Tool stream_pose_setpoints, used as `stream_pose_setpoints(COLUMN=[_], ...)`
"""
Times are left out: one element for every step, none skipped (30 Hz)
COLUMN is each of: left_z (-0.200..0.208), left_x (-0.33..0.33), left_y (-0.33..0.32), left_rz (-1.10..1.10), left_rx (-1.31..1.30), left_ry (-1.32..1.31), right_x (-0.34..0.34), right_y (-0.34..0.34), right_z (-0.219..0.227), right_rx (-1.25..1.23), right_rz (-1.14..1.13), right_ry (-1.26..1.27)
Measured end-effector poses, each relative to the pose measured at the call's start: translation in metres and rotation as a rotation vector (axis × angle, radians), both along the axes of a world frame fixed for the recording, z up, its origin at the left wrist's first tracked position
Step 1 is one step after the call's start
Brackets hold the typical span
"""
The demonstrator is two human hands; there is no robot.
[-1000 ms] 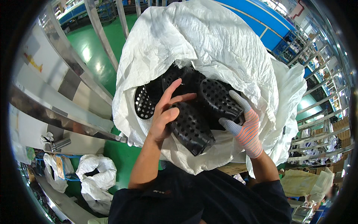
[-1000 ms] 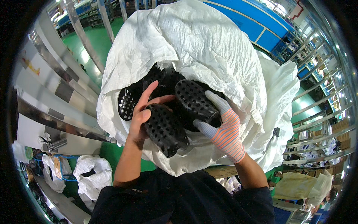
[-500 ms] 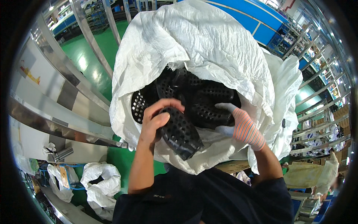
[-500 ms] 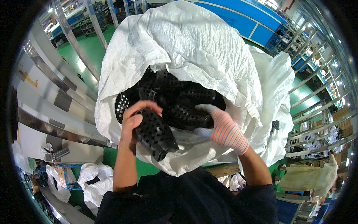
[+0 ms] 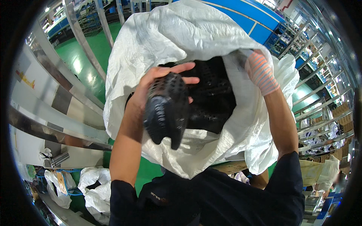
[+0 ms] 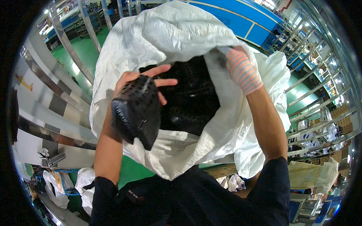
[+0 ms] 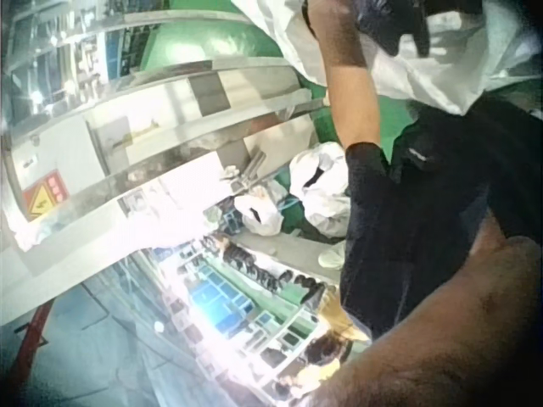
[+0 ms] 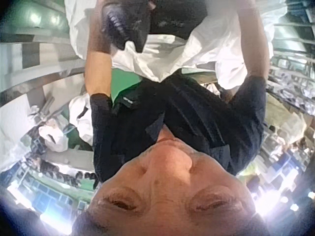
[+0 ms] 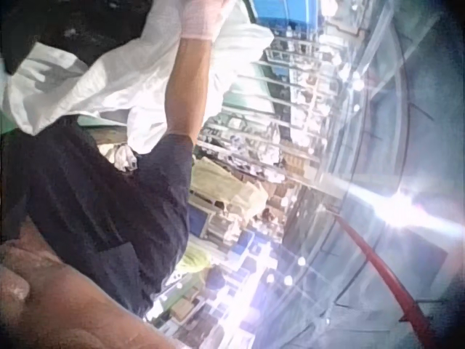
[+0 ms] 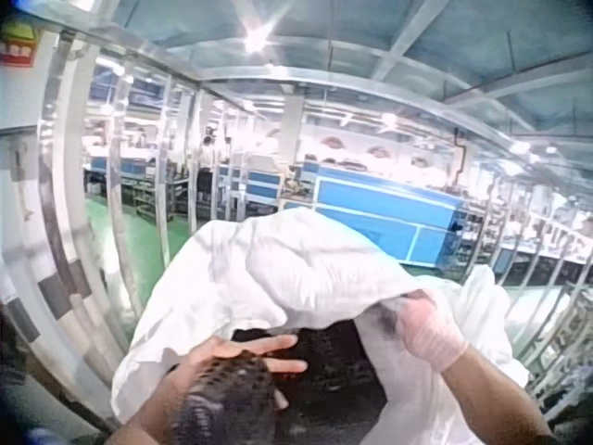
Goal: The person places black plastic inserts into black shoes on a conveyor belt, walks to a white storage bag to collect more components, and continues inserting them into shoes at the assembly line.
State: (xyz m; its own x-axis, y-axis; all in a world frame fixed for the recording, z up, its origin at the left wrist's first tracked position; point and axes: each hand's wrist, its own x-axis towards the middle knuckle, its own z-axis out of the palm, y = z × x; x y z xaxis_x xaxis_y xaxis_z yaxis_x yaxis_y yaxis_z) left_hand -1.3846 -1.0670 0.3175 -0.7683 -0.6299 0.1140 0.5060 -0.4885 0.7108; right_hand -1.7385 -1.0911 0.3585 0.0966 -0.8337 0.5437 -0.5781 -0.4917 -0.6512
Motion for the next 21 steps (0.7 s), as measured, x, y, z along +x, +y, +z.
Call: stream_pose_setpoints(left_z=[0.007,0.007,0.004,0.008,0.013,0.025,0.039,0.052,0.065,0.084,0.103,0.118,0.124,0.115,0.107,0.101,0.091,0.076,0.060,0.063,0.063], left_x=[-0.013,-0.021,-0.030,-0.026,-0.015,0.002,0.021,0.037,0.048,0.038,0.040,0.047,0.054,0.047,0.028,0.007,-0.021,-0.025,-0.027,-0.015,-0.012], left_y=[-0.003,-0.016,-0.036,-0.062,-0.091,-0.113,-0.130,-0.145,-0.154,-0.154,-0.148,-0.155,-0.157,-0.148,-0.130,-0.112,-0.095,-0.091,-0.087,-0.093,-0.102], left_rz=[-0.021,0.113,0.244,0.344,0.437,0.451,0.464,0.483,0.505,0.547,0.615,0.006,0.004,0.127,0.085,0.038,-0.173,-0.051,0.077,0.261,0.427], left_rx=[0.009,-0.014,-0.031,-0.101,-0.170,-0.141,-0.112,-0.201,-0.291,-0.352,-0.415,-0.615,-0.682,-0.618,-0.558,-0.501,-0.440,-0.480,-0.517,-0.438,-0.350], left_ry=[0.022,0.009,-0.005,-0.003,0.003,0.019,0.034,0.055,0.073,0.046,-0.001,0.250,0.129,0.032,-0.009,-0.045,-0.021,-0.047,-0.084,-0.125,-0.156], right_x=[-0.005,0.006,0.015,0.020,0.020,0.015,0.009,0.003,-0.001,-0.008,-0.005,0.005,0.019,0.037,0.051,0.056,0.050,0.056,0.063,0.076,0.077], right_y=[-0.004,-0.006,-0.008,-0.014,-0.017,-0.017,-0.017,-0.015,-0.016,-0.015,-0.019,-0.021,-0.025,-0.030,-0.033,-0.047,-0.066,-0.084,-0.092,-0.076,-0.084], right_z=[0.008,0.021,0.034,0.042,0.050,0.055,0.057,0.062,0.064,0.067,0.064,0.064,0.067,0.071,0.075,0.089,0.101,0.116,0.126,0.134,0.142], right_rx=[0.049,0.097,0.140,0.171,0.199,0.216,0.210,0.198,0.186,0.094,0.006,-0.087,-0.122,-0.153,-0.182,-0.100,-0.019,0.056,0.143,0.031,0.047], right_rz=[0.041,0.091,0.130,0.198,0.258,0.193,0.115,0.031,-0.048,-0.135,-0.189,-0.237,-0.187,-0.136,-0.093,-0.050,-0.023,0.045,0.121,0.313,0.365], right_ry=[-0.133,-0.273,-0.414,-0.554,-0.690,-0.586,-0.455,-0.315,-0.177,0.047,0.258,0.475,0.426,0.377,0.337,0.132,-0.067,-0.275,-0.477,-0.509,-0.547])
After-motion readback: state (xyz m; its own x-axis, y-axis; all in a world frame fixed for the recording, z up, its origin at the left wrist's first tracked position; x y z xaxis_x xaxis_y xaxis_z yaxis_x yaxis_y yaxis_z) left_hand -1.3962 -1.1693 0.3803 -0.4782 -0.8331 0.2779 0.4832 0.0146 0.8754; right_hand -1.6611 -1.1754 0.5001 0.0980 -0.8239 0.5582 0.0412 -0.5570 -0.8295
